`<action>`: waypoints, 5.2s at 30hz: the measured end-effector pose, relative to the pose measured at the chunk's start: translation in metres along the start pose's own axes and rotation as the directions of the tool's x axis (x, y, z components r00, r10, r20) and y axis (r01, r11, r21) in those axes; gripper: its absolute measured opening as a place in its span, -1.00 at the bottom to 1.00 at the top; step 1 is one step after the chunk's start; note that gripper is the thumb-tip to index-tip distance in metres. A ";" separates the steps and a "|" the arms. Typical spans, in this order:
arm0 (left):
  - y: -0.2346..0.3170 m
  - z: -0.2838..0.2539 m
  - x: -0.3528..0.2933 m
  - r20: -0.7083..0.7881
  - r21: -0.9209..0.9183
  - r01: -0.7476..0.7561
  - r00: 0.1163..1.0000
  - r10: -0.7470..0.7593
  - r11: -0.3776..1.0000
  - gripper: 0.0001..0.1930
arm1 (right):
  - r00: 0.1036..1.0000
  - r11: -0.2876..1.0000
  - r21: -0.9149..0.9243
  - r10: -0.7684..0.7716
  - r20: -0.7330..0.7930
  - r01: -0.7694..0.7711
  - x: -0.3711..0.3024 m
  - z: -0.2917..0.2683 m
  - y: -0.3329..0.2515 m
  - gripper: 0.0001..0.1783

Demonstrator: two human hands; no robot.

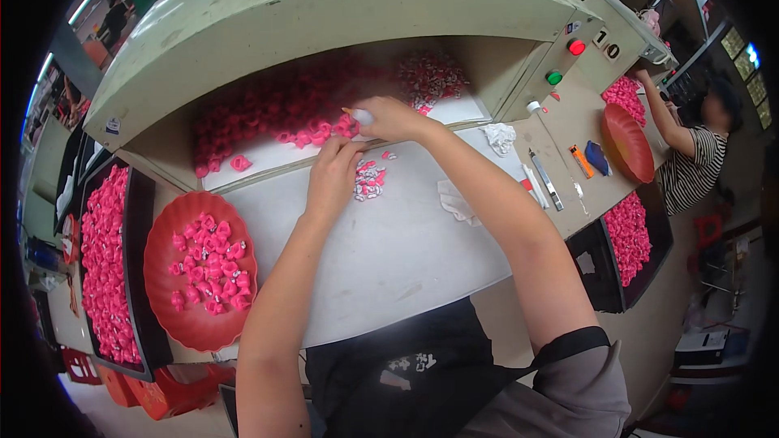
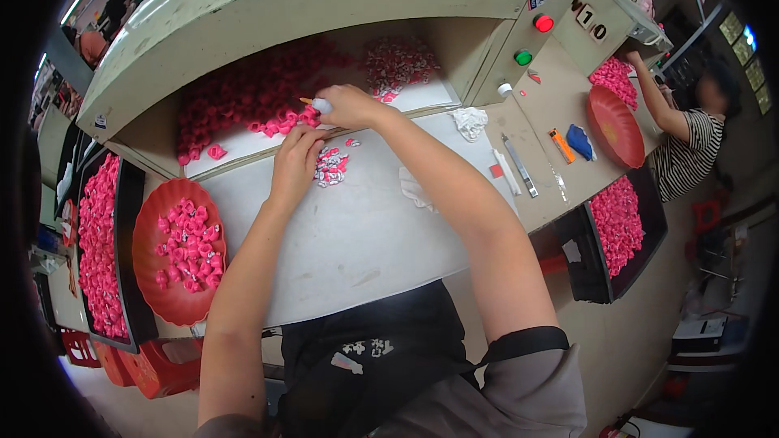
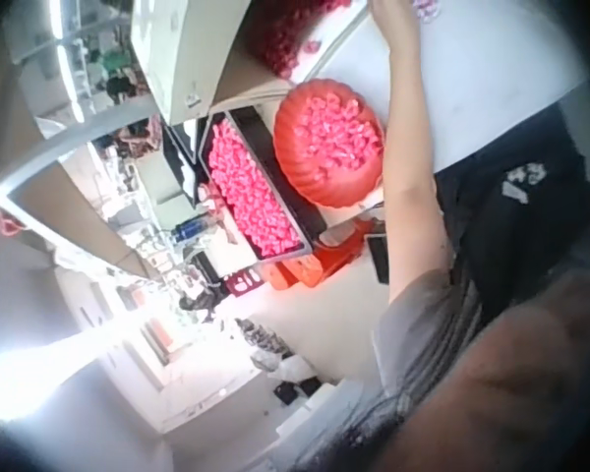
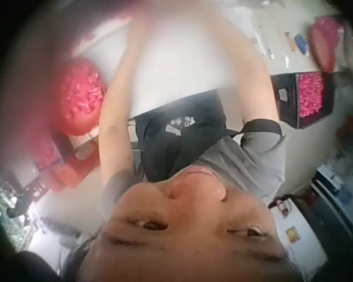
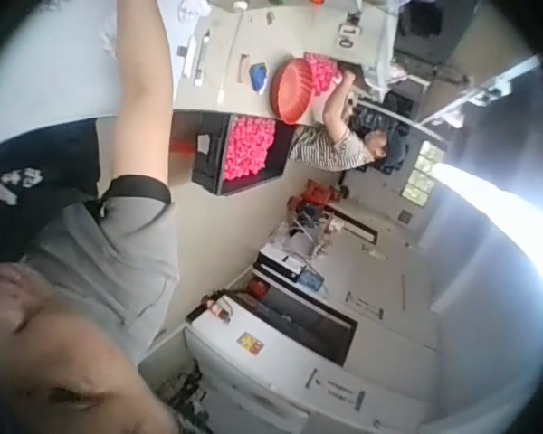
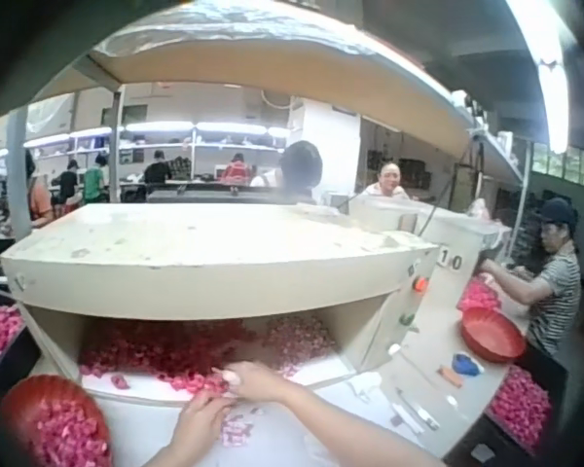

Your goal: The person repeatedly picks up small pink plastic pieces from a red tray, applies glue from a bottle to each piece, and places them on a white surface. The process is repetitive and focused on individual assembly of the decorative items.

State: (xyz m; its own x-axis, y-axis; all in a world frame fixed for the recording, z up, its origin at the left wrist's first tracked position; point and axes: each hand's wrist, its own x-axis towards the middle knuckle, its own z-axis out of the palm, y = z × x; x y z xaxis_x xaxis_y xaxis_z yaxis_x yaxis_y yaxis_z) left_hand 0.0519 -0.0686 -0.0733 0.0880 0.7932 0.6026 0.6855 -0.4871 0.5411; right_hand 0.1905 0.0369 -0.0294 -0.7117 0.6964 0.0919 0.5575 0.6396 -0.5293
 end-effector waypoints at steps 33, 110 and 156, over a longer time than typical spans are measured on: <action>0.093 -0.073 -0.106 0.714 -0.677 0.515 0.632 -0.300 -0.526 -0.62 | 0.874 0.585 0.811 0.379 -0.303 0.027 -0.216 0.033 -0.116 -0.71; 0.113 -0.066 -0.126 0.496 -0.793 0.607 0.695 -0.521 0.055 -0.74 | 0.929 0.991 -0.103 0.039 -0.367 -0.082 -0.087 0.030 0.022 -0.74; 0.126 -0.072 -0.123 0.680 -0.713 0.696 0.655 -0.331 -0.088 -0.77 | 0.872 0.848 0.221 -0.438 -0.220 0.482 -0.185 0.033 -0.107 -0.61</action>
State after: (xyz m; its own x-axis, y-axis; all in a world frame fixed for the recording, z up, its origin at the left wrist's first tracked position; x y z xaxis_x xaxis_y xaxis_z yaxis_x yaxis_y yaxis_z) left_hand 0.0761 -0.2538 -0.0370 0.3220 0.9288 -0.1834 -0.5142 0.3342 0.7899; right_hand 0.2481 -0.1711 -0.0172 -0.7703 0.3987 0.4977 0.0353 0.8060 -0.5909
